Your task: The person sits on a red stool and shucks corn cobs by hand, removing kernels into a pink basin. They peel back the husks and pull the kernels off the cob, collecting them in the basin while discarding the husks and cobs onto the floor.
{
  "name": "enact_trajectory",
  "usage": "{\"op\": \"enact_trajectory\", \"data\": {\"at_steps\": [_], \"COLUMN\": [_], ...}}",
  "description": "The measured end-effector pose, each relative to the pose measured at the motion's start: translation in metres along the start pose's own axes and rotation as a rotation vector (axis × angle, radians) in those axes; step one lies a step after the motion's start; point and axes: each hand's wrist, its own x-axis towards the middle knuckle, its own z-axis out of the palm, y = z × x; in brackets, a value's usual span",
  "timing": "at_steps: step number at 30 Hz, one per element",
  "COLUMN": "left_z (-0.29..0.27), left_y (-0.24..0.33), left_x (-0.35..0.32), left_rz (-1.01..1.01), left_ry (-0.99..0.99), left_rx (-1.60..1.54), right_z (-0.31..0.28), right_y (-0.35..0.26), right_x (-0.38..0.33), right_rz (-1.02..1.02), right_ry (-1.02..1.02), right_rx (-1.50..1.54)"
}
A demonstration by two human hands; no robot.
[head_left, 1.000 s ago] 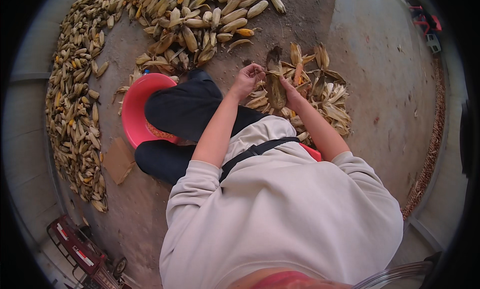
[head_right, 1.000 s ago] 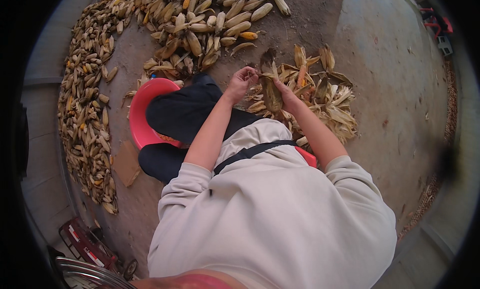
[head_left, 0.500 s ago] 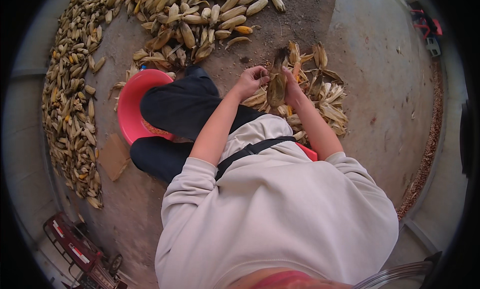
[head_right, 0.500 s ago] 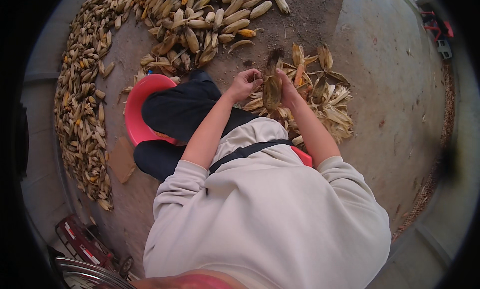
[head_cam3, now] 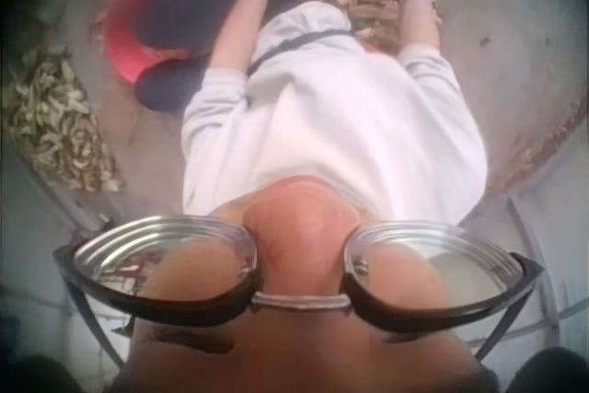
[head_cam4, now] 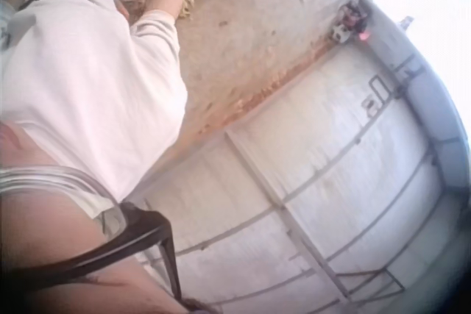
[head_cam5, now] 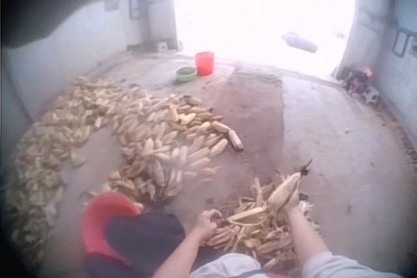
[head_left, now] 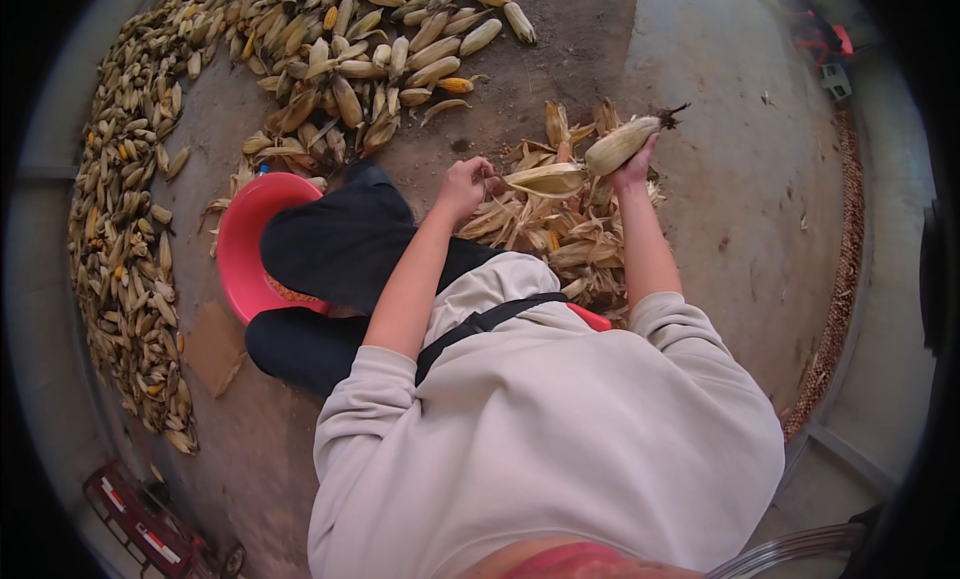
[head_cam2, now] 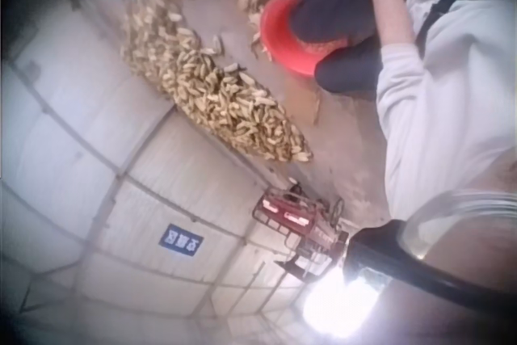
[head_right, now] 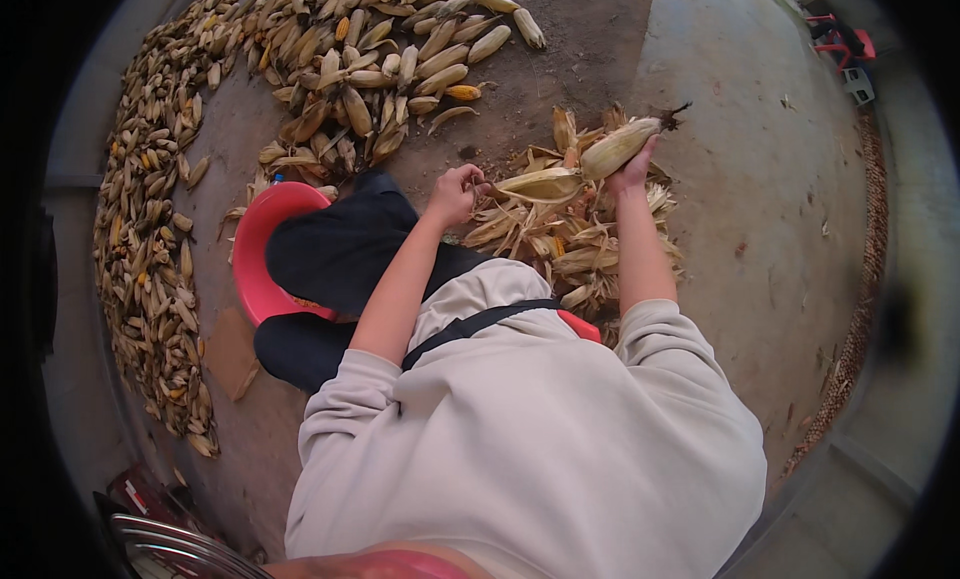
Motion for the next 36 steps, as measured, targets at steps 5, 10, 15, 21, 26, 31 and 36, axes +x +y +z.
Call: {"op": "enact_trajectory", "data": {"at_steps": [5,10,15,21,26,31,36], "left_z": [0.008,-0.009,-0.007,-0.004,-0.009,-0.011,-0.011], "left_y": [-0.022,-0.026,-0.020,-0.022,-0.028,-0.024,-0.032], "left_x": [-0.002,0.000,0.002,0.006,0.009,0.013,0.015], "left_rz": [0.077,-0.065,-0.144,-0.091,-0.051,-0.104,-0.159], "left_ry": [0.017,0.232,0.218,0.315,0.306,0.325,0.376], "left_rx": [0.162,0.240,-0.210,-0.624,-0.664,-0.793,-0.772], "right_z": [0.010,0.051,0.082,0.104,0.105,0.099,0.099], "right_y": [0.021,0.068,0.107,0.143,0.140,0.144,0.147], "right_x": [-0.015,-0.025,-0.026,-0.046,-0.048,-0.050,-0.058], "right_rz": [0.211,0.130,0.262,0.547,0.644,0.513,0.472], "right_ry": [-0.028,-0.105,-0.483,-0.597,-0.595,-0.682,-0.708], "right_rx": [-0.087,-0.757,-0.999,-0.728,-0.665,-0.665,-0.758]}}
